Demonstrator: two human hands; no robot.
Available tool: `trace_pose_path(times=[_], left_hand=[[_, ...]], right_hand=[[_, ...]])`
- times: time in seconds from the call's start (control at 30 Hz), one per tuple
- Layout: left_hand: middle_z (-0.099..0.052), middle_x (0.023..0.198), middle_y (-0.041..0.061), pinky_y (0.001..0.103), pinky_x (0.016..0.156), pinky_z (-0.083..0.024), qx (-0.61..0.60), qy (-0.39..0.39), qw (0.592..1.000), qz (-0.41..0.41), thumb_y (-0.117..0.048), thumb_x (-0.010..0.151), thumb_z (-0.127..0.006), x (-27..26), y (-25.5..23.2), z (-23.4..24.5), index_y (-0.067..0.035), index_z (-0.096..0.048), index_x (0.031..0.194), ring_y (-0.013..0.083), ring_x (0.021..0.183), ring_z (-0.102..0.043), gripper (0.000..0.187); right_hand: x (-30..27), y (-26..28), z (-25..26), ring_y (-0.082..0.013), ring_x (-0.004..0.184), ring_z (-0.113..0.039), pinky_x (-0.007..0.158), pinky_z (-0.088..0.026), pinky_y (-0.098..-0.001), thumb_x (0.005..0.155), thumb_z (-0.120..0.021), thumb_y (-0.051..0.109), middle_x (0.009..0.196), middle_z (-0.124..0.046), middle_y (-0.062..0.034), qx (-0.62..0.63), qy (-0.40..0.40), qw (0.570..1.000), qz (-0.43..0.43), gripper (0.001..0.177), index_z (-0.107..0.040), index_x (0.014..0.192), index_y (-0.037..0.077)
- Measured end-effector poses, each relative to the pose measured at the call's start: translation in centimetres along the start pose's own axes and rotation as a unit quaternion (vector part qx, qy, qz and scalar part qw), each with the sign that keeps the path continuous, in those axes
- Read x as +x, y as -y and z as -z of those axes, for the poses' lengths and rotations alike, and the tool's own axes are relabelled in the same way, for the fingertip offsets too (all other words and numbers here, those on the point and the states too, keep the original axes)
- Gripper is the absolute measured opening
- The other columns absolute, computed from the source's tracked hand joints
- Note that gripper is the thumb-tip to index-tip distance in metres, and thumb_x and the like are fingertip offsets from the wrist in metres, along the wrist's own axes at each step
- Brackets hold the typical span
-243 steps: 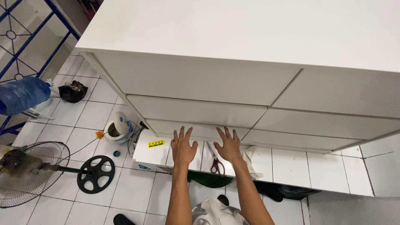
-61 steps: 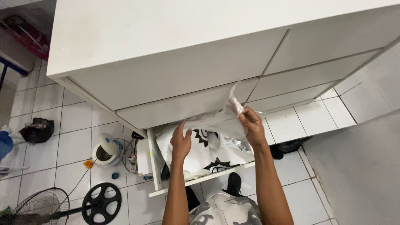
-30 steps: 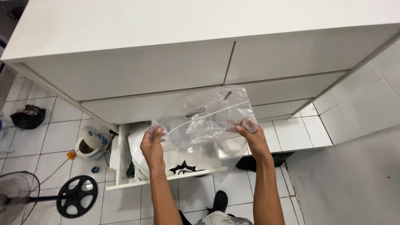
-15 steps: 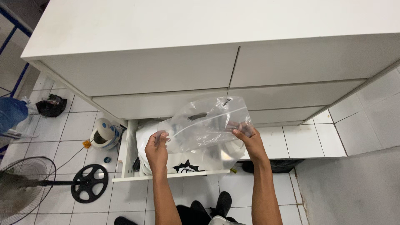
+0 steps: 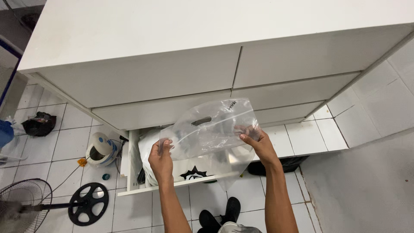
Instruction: The person repeatedly opens a drawer, takes out a clear plastic sheet, and places it on top of a white cabinet. This action is performed multiple times in succession.
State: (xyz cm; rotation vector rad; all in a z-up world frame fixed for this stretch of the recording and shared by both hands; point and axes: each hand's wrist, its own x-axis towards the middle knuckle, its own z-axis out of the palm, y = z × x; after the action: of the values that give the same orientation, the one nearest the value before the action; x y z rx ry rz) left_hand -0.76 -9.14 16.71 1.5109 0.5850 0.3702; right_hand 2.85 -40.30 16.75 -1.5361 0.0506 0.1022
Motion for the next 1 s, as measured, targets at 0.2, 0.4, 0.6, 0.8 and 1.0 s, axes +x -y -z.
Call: trace_pose_path(times=[0.2, 0.4, 0.6, 0.8, 1.0], left_hand=[[-0.077, 0.102, 0.004, 0.033, 0.081, -0.052, 0.012, -0.003, 1.000, 0.001, -0.024, 0.098, -0.063, -0.9, 0.2, 1.4, -0.007, -0.071, 0.111, 0.0162, 0.096, -0.072, 0.023], [-0.076, 0.104, 0.007, 0.033, 0.093, -0.057, -0.049, 0.031, 0.993, -0.101, -0.025, 0.100, -0.065, -2.5, 1.3, 3.9, -0.005, -0.069, 0.109, 0.0157, 0.102, -0.072, 0.023], [-0.076, 0.103, 0.007, 0.032, 0.092, -0.059, -0.084, 0.040, 0.986, -0.137, -0.029, 0.100, -0.065, -4.5, 0.1, 5.7, -0.005, -0.066, 0.110, 0.0169, 0.099, -0.073, 0.025], [-0.074, 0.105, 0.006, 0.031, 0.093, -0.057, -0.083, 0.053, 0.975, -0.198, -0.029, 0.102, -0.066, -5.7, -1.0, 5.5, -0.005, -0.067, 0.114, 0.0168, 0.099, -0.071, 0.028], [-0.075, 0.106, 0.004, 0.033, 0.094, -0.055, 0.054, 0.065, 0.974, -0.212, -0.025, 0.100, -0.071, -6.5, -0.4, 0.9, -0.008, -0.071, 0.112, 0.0167, 0.105, -0.069, 0.020]], right_hand=[[-2.3, 0.8, -1.3, -0.0252, 0.122, -0.067, 0.109, -0.047, -0.0475, 0.084, -0.077, 0.022, 0.126, -0.076, -0.0081, -0.026, -0.013, 0.999, 0.013, 0.019, -0.061, 0.076, 0.017], [-5.2, 1.2, -3.2, -0.0257, 0.118, -0.070, 0.111, -0.046, -0.0485, 0.084, -0.078, 0.023, 0.125, -0.076, -0.0097, 0.034, -0.010, 0.997, 0.066, 0.019, -0.060, 0.082, 0.017], [-7.3, 3.5, -3.8, -0.0272, 0.086, -0.074, 0.113, -0.044, -0.0503, 0.084, -0.076, 0.032, 0.105, -0.080, -0.0119, 0.016, -0.055, 0.998, 0.038, 0.038, -0.074, 0.117, 0.014], [-9.2, 3.8, -2.0, -0.0239, 0.098, -0.076, 0.115, -0.035, -0.0443, 0.088, -0.074, 0.026, 0.109, -0.080, -0.0098, -0.030, -0.096, 0.992, 0.073, 0.042, -0.071, 0.126, 0.007], [-11.5, 2.3, 4.0, -0.0219, 0.116, -0.071, 0.113, -0.049, -0.0444, 0.090, -0.076, 0.019, 0.116, -0.078, -0.0088, -0.009, -0.126, 0.987, 0.098, 0.027, -0.077, 0.115, 0.009]])
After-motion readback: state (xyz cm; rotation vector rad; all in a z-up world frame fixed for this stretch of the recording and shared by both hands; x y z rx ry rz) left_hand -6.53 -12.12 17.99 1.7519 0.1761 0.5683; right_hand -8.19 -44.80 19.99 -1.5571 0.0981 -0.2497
